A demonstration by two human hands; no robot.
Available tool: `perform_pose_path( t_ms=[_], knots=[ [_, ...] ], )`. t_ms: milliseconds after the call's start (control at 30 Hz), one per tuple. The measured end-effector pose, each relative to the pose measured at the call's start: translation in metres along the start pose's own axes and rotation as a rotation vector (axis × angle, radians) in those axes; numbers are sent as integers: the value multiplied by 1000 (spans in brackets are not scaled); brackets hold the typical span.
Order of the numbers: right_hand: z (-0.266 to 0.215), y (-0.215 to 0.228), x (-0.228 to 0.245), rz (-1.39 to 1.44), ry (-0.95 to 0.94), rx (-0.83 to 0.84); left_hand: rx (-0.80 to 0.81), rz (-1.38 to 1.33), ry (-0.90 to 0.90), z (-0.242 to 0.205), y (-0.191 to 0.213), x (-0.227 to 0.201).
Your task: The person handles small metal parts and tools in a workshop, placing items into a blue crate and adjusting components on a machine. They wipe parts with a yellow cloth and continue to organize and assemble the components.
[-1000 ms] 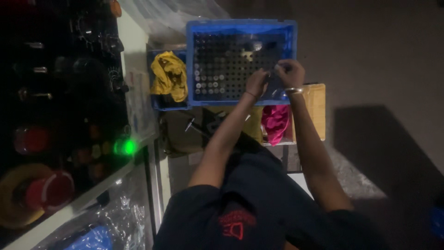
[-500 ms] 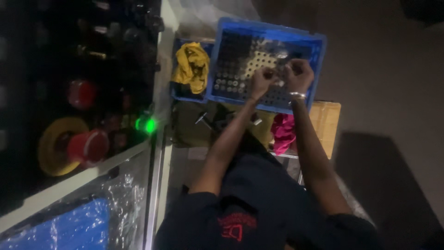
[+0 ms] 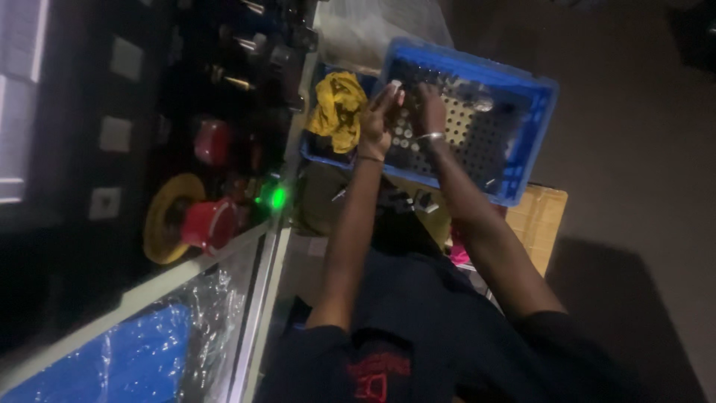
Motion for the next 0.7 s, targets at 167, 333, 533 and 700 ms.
perform_pose_path(
  t_ms=[167,333,533,700],
  knots=[
    [-7,-12,-6,9,-108,26,112,-16,55,-3,-15,-22],
    [-18,-22,-20,97,-255,80,143,-9,40,-1,-29,-25],
    [-21,-38,-25,-23,-172,-10,75,157,50,-16,-48,-37],
    [-20,-42,-12,-193,-181,175,-26,769,-154,-10,-50,-44]
  ],
)
Point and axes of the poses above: each hand's wrist, its own z-axis towards the middle knuckle, its own y-axis out of the back of the hand, x = y × z, the point moved 2 cm from there along z, towards the middle knuckle, and after that the axes turned 8 degrees about x, right-handed, at the moved point
